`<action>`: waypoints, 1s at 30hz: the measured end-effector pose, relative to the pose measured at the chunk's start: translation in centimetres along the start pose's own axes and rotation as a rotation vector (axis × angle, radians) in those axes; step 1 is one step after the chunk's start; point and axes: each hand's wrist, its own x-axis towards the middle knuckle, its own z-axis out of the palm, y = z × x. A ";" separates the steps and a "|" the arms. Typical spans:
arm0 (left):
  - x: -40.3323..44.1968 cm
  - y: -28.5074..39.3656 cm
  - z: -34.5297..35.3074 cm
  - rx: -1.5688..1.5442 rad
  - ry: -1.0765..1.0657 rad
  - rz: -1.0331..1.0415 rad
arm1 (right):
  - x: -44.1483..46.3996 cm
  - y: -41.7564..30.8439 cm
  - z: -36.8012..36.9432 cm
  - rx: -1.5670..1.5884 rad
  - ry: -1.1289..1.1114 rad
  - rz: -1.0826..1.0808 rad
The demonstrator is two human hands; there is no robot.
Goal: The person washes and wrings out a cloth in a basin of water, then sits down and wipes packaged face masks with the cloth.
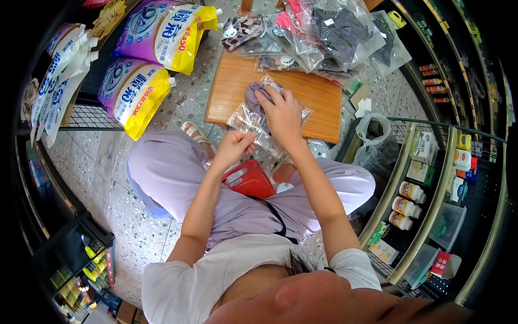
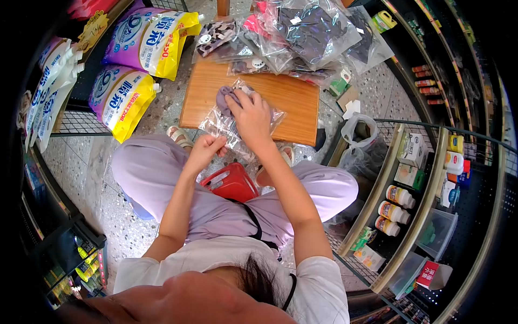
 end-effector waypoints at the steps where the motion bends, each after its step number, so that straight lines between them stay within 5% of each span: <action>1: 0.1 -0.1 0.0 -0.006 -0.003 0.000 | 0.3 0.3 0.3 -0.021 0.015 0.000; 13: 0.2 -0.4 -0.3 -0.001 -0.042 0.041 | 2.2 2.4 1.7 -0.126 0.086 0.068; 30: -0.2 -0.3 0.3 -0.159 0.225 0.117 | -5.1 9.6 -3.0 -0.130 0.136 0.248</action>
